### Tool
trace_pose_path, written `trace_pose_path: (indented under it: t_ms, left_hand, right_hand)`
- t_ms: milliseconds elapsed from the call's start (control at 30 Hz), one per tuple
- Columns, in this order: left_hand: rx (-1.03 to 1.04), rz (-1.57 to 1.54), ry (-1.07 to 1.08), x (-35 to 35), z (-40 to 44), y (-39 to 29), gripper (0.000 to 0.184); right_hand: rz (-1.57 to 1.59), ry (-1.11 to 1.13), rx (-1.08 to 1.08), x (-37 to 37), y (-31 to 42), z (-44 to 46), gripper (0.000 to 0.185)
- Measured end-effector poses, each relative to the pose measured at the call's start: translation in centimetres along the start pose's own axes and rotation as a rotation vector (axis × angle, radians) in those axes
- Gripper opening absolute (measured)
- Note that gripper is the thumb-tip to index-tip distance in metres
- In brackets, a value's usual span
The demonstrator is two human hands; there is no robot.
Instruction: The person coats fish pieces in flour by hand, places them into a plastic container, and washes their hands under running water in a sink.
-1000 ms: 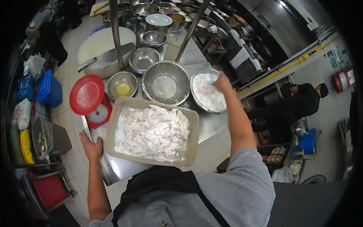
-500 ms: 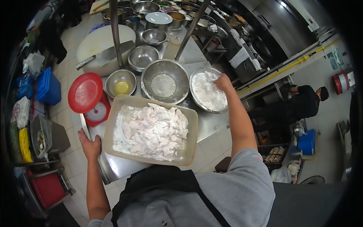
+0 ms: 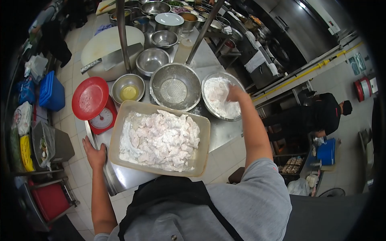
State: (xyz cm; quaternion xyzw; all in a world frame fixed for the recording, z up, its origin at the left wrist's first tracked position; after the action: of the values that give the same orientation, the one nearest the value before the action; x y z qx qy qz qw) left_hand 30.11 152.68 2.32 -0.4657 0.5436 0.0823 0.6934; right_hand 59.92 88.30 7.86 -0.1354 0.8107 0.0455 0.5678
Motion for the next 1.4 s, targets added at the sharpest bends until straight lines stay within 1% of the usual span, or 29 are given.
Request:
trace_pose_path:
  t_ms: [33, 67, 133, 200, 233, 267, 333, 367, 500, 567, 600, 667, 700, 767, 800, 867, 900, 933, 1000, 1033, 1067, 1133, 1167, 1233, 1267, 1300, 1367, 1400]
  left_hand:
    - [0.010, -0.004, -0.002, 0.0, 0.0, 0.0, 0.081]
    - [0.018, -0.007, -0.006, -0.1, -0.1, 0.0, 0.081]
    - [0.012, -0.008, -0.007, -0.1, -0.2, 0.0, 0.081]
    - [0.017, -0.001, 0.000, -0.1, -0.1, -0.1, 0.081]
    - [0.018, 0.006, -0.002, -0.1, 0.0, -0.1, 0.081]
    - [0.021, 0.011, -0.001, 0.1, 0.0, -0.2, 0.082]
    - [0.024, 0.017, 0.004, 0.0, 0.0, -0.4, 0.082]
    - [0.023, 0.021, 0.002, -0.1, 0.0, -0.4, 0.083]
    - [0.020, 0.005, -0.006, 0.0, 0.1, -0.2, 0.082]
    - [0.037, 0.010, -0.007, 0.2, 0.1, 0.1, 0.082]
    - [0.037, 0.011, -0.008, 0.1, 0.1, 0.0, 0.082]
    - [0.020, 0.019, -0.002, 0.0, 0.0, -0.2, 0.082]
    - [0.021, 0.019, -0.002, 0.1, 0.0, -0.2, 0.082]
    - [0.029, 0.018, -0.004, 0.2, 0.1, 0.1, 0.082]
    - [0.027, 0.019, -0.007, 0.1, 0.2, 0.2, 0.082]
    - [0.033, 0.011, -0.010, 0.2, 0.1, 0.1, 0.081]
    - [0.029, 0.006, -0.008, 0.1, 0.0, -0.1, 0.081]
    - [0.016, 0.007, -0.006, -0.1, -0.1, -0.3, 0.081]
    - [0.005, 0.007, -0.004, -0.1, -0.1, -0.3, 0.081]
    - [0.009, 0.007, -0.008, -0.1, 0.0, -0.1, 0.081]
    - [0.013, 0.007, -0.012, 0.0, 0.0, -0.1, 0.081]
    - [0.013, 0.005, -0.011, 0.0, 0.0, -0.1, 0.081]
    - [0.015, 0.006, -0.009, -0.1, 0.0, -0.1, 0.081]
    - [0.015, 0.002, -0.006, 0.0, 0.1, 0.1, 0.081]
    - [0.017, -0.005, -0.004, 0.1, 0.1, 0.1, 0.081]
    - [0.016, -0.003, -0.005, 0.1, 0.1, 0.2, 0.081]
    - [0.023, 0.003, -0.008, 0.1, 0.1, 0.1, 0.081]
    - [0.023, 0.007, -0.008, 0.1, 0.1, 0.1, 0.081]
  right_hand:
    - [-0.011, 0.129, 0.076, 1.6, 1.3, -0.2, 0.112]
    - [-0.160, 0.004, -0.093, 2.2, 3.1, 0.4, 0.102]
    - [0.034, -0.098, -0.088, 1.7, 4.2, 0.4, 0.085]
    - [0.094, -0.262, -0.175, 0.9, 2.4, 1.7, 0.067]
    - [0.131, -0.309, -0.134, -1.0, 1.8, 1.0, 0.059]
    - [0.135, -0.305, -0.127, -2.3, 1.4, 0.6, 0.059]
    - [0.367, -0.286, -0.004, -4.2, -0.4, -0.4, 0.058]
    - [0.432, -0.307, -0.001, -5.2, 0.1, -1.2, 0.059]
    - [0.407, -0.263, 0.054, -3.5, -1.3, 0.0, 0.066]
    - [0.792, -0.124, 0.060, -1.8, 0.9, -0.5, 0.065]
    - [0.793, -0.124, 0.058, -0.4, 1.2, 0.4, 0.065]
    - [0.336, -0.192, -0.041, 2.8, 1.5, 3.2, 0.066]
    - [0.336, -0.192, -0.041, 3.8, 1.9, 3.7, 0.066]
    - [0.039, -0.304, -0.163, 3.6, 4.3, 3.9, 0.066]
    - [0.040, -0.306, -0.166, 2.2, 4.6, 3.3, 0.066]
    - [0.580, -0.338, -0.012, -1.9, 2.8, 0.5, 0.063]
    - [0.614, -0.433, 0.009, -2.2, 0.4, 0.7, 0.058]
    - [0.609, -0.433, 0.008, -3.4, 0.3, -0.1, 0.058]
    - [0.779, -0.400, 0.112, -4.6, -0.7, -1.7, 0.050]
    - [0.701, -0.397, 0.101, -4.5, -1.1, -1.3, 0.048]
    - [0.699, -0.398, 0.102, -4.6, -1.3, -1.4, 0.048]
    - [0.597, -0.253, 0.138, -5.3, 0.3, -2.3, 0.059]
    - [0.597, -0.250, 0.137, -4.7, 0.1, -1.9, 0.059]
    - [0.633, -0.341, 0.117, -3.5, -0.4, -0.9, 0.069]
    - [0.635, -0.339, 0.116, -2.6, -0.5, -0.3, 0.069]
    - [0.344, -0.162, -0.002, -1.5, 1.4, 0.7, 0.075]
    - [0.061, -0.139, 0.049, 1.4, 2.6, 1.4, 0.079]
    - [0.047, -0.086, -0.002, 2.3, 3.6, 1.7, 0.081]
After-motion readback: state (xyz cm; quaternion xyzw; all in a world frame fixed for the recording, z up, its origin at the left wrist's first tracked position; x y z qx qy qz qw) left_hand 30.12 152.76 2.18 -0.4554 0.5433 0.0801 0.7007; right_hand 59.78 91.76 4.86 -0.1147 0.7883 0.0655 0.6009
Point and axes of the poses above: each hand's wrist, its own z-axis towards the middle knuckle, its own x-axis out of the palm, y = z × x, the point moved 9 cm from there along z, towards the middle knuckle, and after that the axes turned 12 degrees about -x, right-handed, at the moved point
